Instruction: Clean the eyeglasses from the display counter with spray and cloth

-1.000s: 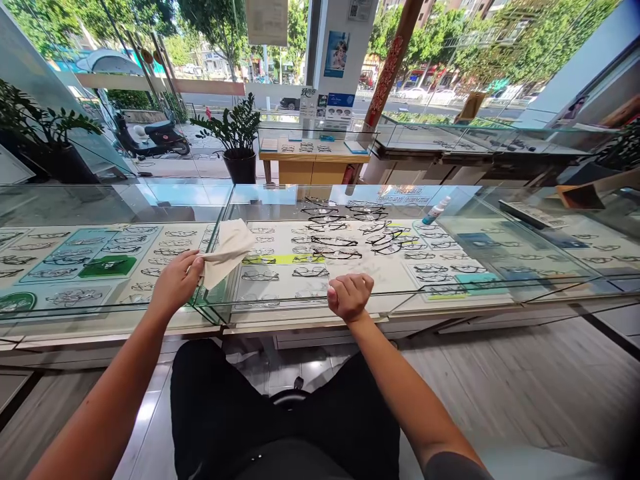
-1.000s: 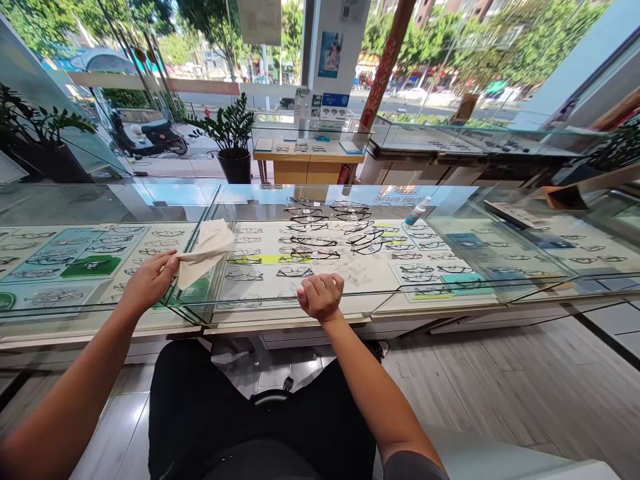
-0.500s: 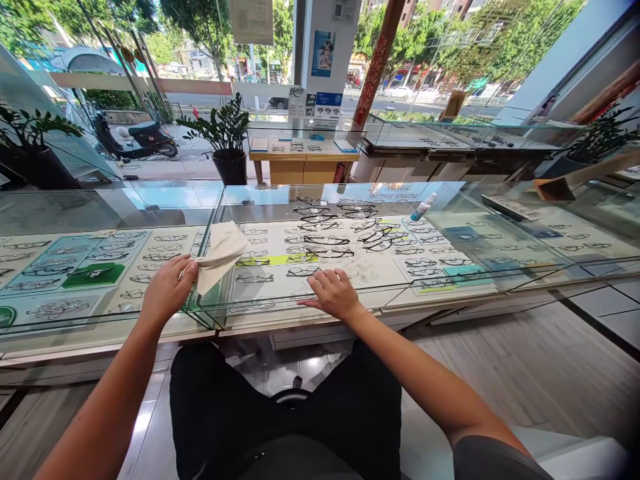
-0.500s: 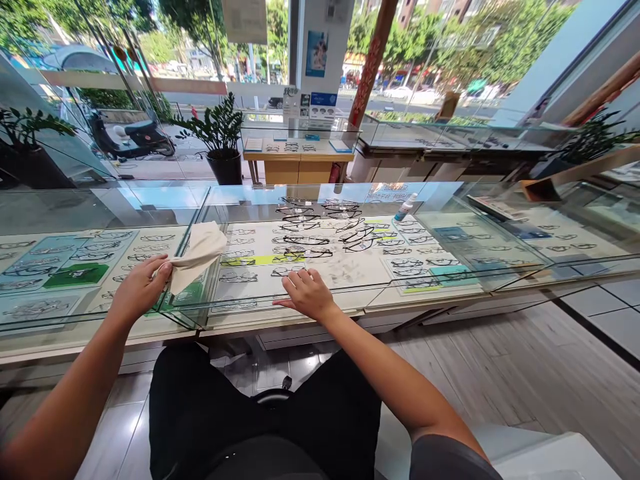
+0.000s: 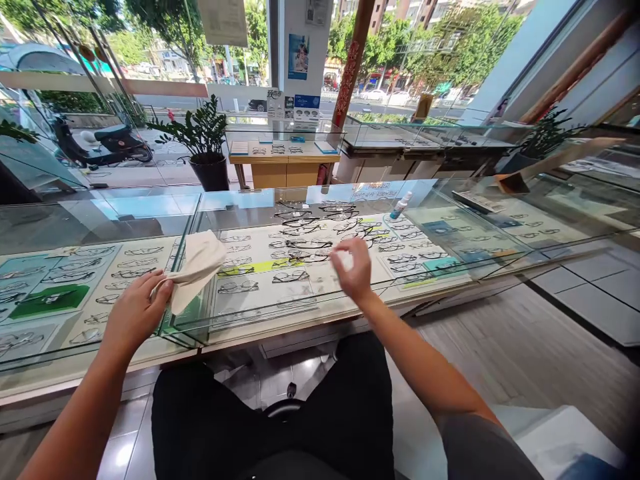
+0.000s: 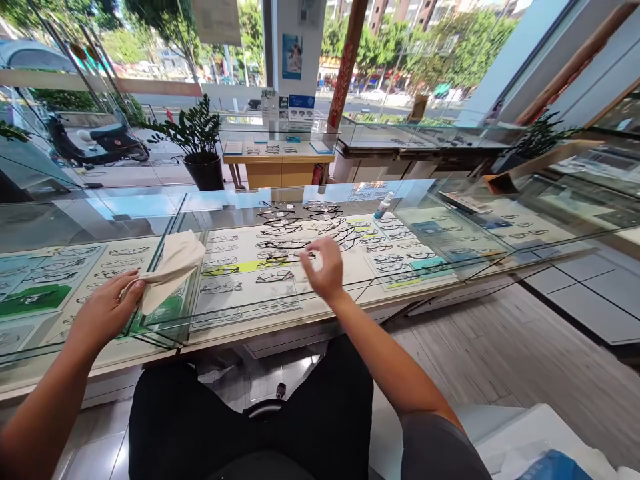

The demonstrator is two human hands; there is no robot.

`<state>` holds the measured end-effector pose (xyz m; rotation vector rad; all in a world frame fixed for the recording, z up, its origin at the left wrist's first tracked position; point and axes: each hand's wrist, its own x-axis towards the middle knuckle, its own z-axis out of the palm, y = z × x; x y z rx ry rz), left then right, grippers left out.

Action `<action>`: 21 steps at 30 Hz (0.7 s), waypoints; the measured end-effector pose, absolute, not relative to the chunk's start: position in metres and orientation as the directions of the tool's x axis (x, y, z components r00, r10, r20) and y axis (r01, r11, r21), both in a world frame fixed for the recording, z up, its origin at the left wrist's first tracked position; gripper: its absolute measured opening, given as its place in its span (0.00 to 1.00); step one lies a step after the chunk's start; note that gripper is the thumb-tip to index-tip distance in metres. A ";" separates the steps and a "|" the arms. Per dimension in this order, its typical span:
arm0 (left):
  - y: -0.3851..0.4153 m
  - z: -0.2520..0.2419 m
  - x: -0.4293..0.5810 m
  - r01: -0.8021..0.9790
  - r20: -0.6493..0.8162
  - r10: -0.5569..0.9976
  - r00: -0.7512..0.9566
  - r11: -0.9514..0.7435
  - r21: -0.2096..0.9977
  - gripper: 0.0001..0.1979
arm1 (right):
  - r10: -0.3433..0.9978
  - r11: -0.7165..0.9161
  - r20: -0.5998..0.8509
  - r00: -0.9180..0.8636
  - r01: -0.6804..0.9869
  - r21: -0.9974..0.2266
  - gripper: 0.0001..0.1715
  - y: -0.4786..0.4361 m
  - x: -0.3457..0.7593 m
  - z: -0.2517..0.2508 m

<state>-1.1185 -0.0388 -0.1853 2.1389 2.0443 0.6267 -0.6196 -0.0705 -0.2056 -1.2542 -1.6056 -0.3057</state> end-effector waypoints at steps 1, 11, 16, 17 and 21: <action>-0.038 -0.186 -1.119 0.930 0.217 0.976 0.000 -0.079 0.358 0.35 | 0.496 0.321 0.829 0.257 0.833 -0.451 0.14 -0.055 -0.592 -0.193; -0.029 -0.202 -1.134 0.934 0.258 0.966 -0.012 -0.081 0.347 0.31 | 0.421 -0.219 0.333 0.844 0.451 -0.866 0.46 0.056 -0.397 -0.165; -0.030 -0.200 -1.134 0.939 0.221 0.975 -0.038 -0.040 0.341 0.33 | 0.442 -0.167 0.254 0.860 0.358 -0.919 0.47 0.071 -0.383 -0.188; -0.030 -0.200 -1.134 0.939 0.229 0.973 -0.038 -0.044 0.342 0.32 | 0.443 -0.164 0.250 0.861 0.352 -0.921 0.42 0.073 -0.381 -0.192; -0.031 -0.197 -1.132 0.935 0.262 0.965 -0.019 -0.075 0.345 0.29 | 0.435 -0.159 0.254 0.864 0.351 -0.923 0.16 0.075 -0.378 -0.198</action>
